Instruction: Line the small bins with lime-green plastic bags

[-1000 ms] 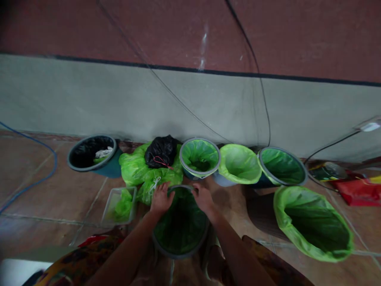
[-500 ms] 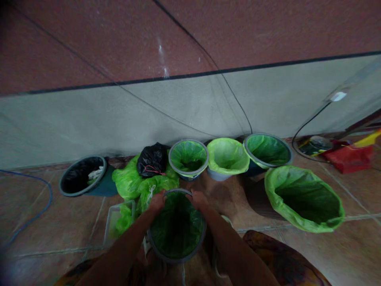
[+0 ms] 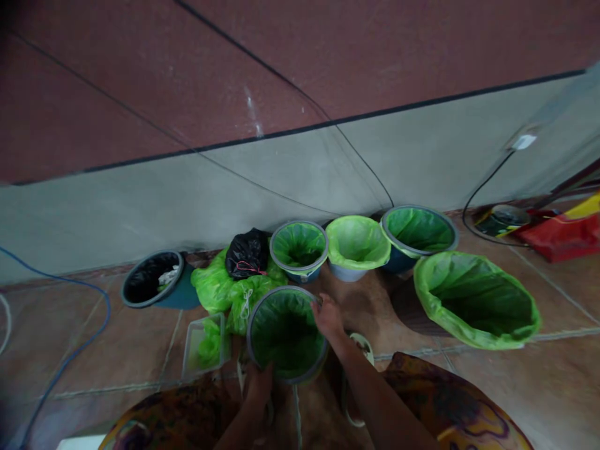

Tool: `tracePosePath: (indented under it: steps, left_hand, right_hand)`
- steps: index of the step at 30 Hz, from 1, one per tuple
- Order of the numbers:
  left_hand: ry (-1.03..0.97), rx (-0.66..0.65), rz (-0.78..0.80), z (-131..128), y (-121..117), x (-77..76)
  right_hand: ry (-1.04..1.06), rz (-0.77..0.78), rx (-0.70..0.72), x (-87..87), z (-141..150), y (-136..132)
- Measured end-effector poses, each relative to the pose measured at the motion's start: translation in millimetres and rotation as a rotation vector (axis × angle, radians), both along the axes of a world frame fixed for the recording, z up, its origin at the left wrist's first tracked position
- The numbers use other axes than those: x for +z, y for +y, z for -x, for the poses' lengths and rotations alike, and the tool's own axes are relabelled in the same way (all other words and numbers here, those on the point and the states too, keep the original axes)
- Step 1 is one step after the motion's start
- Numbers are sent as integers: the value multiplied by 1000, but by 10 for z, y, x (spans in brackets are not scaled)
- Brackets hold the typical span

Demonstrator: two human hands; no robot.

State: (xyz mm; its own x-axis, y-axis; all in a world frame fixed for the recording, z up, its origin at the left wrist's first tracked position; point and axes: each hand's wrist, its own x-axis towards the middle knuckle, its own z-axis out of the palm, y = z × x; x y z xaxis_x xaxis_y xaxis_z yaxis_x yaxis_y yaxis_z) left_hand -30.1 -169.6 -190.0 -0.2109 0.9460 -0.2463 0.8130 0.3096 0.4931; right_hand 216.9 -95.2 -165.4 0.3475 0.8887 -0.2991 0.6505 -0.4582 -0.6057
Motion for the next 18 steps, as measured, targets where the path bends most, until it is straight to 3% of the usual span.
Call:
tracePosePath:
  steps: [3, 6, 8, 10, 13, 18]
  left_hand:
    - [-9, 102, -19, 23, 69, 111]
    - [27, 84, -91, 74, 545, 308]
    - [41, -35, -133, 58, 934, 412]
    - [16, -186, -76, 9, 1253, 448]
    - [12, -337, 72, -45, 1500, 368]
    - [44, -364, 145, 34, 1557, 140]
  right_hand:
    - [-49, -14, 51, 40, 39, 89]
    - [-67, -60, 84, 38, 109, 199]
    - [-61, -89, 104, 17, 161, 274]
    - [-54, -86, 126, -19, 196, 334]
    - [-50, -25, 163, -100, 191, 375]
    - [-97, 60, 231, -252, 138, 393]
